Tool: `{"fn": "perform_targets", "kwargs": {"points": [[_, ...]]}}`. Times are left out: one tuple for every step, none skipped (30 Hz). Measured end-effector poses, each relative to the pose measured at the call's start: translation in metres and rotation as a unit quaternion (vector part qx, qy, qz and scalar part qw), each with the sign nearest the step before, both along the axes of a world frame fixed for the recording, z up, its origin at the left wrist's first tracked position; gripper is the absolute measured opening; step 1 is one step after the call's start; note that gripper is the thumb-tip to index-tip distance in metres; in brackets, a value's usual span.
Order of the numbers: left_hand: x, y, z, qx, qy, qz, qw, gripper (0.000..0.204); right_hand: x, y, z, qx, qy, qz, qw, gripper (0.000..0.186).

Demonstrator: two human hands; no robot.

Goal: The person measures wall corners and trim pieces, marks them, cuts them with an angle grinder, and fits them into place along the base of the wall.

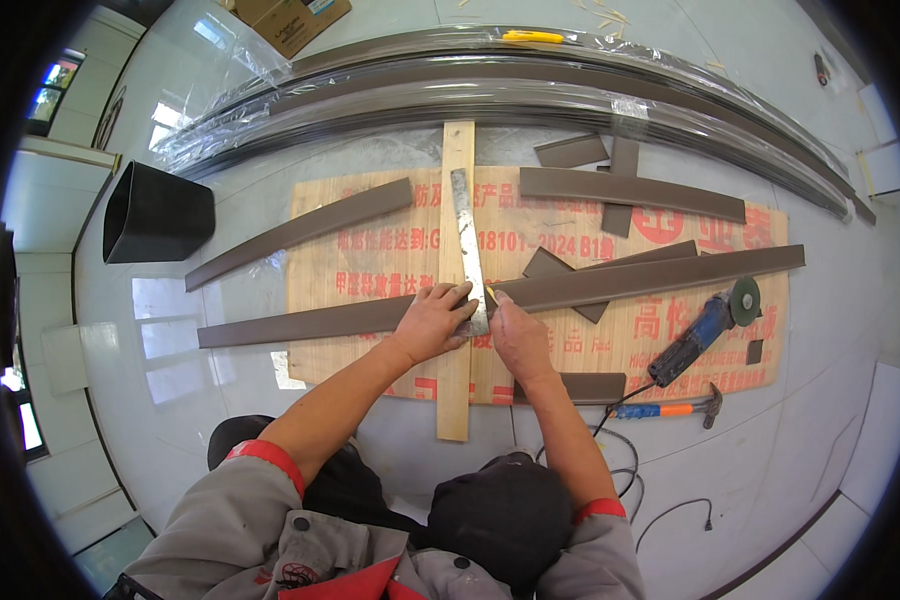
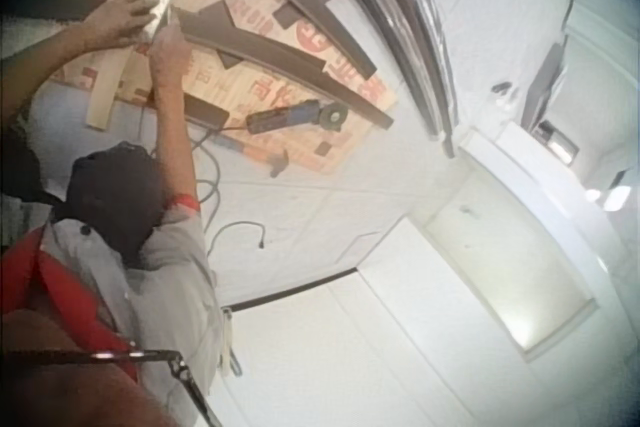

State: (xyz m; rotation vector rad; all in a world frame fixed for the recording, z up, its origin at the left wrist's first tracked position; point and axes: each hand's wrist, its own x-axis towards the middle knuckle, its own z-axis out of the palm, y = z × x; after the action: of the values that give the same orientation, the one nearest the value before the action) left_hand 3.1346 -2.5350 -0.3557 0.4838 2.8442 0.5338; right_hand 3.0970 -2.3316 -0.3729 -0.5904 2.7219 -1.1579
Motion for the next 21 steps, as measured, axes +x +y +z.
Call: {"fn": "perform_targets", "kwargs": {"points": [[0.0,0.0,0.0,0.0,-0.002,0.001,1.0,0.062,-0.001,-0.001,0.002,0.017,0.003,0.012,1.0,0.029],[0.0,0.0,-0.001,0.0,0.001,0.003,1.0,0.062,-0.001,-0.002,0.003,0.034,0.007,0.024,0.999,0.028],[0.0,0.0,-0.002,-0.001,0.004,0.005,1.0,0.062,-0.002,-0.002,0.005,0.051,0.01,0.036,0.998,0.027],[0.001,0.0,-0.002,-0.002,0.007,0.007,1.0,0.061,-0.002,-0.004,0.006,0.046,0.018,0.042,0.998,0.026],[0.001,0.0,-0.003,-0.002,0.007,0.007,1.0,0.061,-0.003,-0.005,0.008,0.04,0.025,0.049,0.998,0.025],[0.001,0.0,-0.003,-0.001,0.007,0.007,1.0,0.061,-0.003,-0.007,0.009,0.035,0.032,0.055,0.997,0.024],[0.0,0.001,-0.003,-0.001,0.006,0.006,1.0,0.061,-0.004,-0.007,0.01,0.034,0.041,0.056,0.997,0.024],[-0.001,0.002,-0.003,-0.001,0.007,0.005,1.0,0.06,-0.005,-0.008,0.011,0.033,0.049,0.057,0.997,0.023],[-0.002,0.002,-0.002,-0.002,0.007,0.004,1.0,0.06,-0.006,-0.008,0.011,0.032,0.057,0.058,0.996,0.022],[-0.002,0.002,-0.003,-0.004,0.007,0.004,1.0,0.06,-0.005,-0.006,0.01,0.058,0.047,0.074,0.995,0.022],[-0.002,0.003,-0.003,-0.001,0.006,0.003,1.0,0.06,-0.002,-0.002,0.009,0.085,0.036,0.089,0.992,0.022],[-0.002,0.003,-0.003,0.003,0.004,0.003,1.0,0.059,0.0,0.003,0.008,0.111,0.025,0.104,0.988,0.022],[-0.001,0.002,-0.004,0.005,0.003,0.005,1.0,0.059,0.004,0.005,0.013,0.128,0.014,0.127,0.983,0.021],[0.001,0.001,-0.006,0.002,0.011,0.008,1.0,0.058,0.006,0.01,0.024,0.146,0.003,0.151,0.978,0.021],[0.002,-0.002,-0.007,-0.002,0.02,0.011,1.0,0.058,0.007,0.012,0.032,0.164,-0.008,0.175,0.971,0.02],[0.002,-0.001,-0.008,-0.003,0.028,0.011,1.0,0.057,0.006,0.011,0.037,0.134,0.007,0.154,0.979,0.02],[0.003,0.0,-0.008,-0.002,0.029,0.01,1.0,0.056,0.003,0.007,0.041,0.105,0.021,0.134,0.985,0.02],[0.004,0.001,-0.007,-0.002,0.031,0.01,0.999,0.056,-0.001,0.003,0.043,0.074,0.036,0.115,0.99,0.021],[0.002,0.001,-0.006,-0.005,0.034,0.01,0.999,0.055,-0.006,-0.001,0.035,0.069,0.05,0.104,0.991,0.021],[0.001,0.002,-0.005,0.0,0.029,0.008,1.0,0.056,-0.01,-0.005,0.024,0.064,0.062,0.089,0.992,0.021],[-0.002,0.005,-0.005,0.006,0.024,0.007,1.0,0.056,-0.013,-0.007,0.014,0.059,0.073,0.074,0.993,0.021]]}}
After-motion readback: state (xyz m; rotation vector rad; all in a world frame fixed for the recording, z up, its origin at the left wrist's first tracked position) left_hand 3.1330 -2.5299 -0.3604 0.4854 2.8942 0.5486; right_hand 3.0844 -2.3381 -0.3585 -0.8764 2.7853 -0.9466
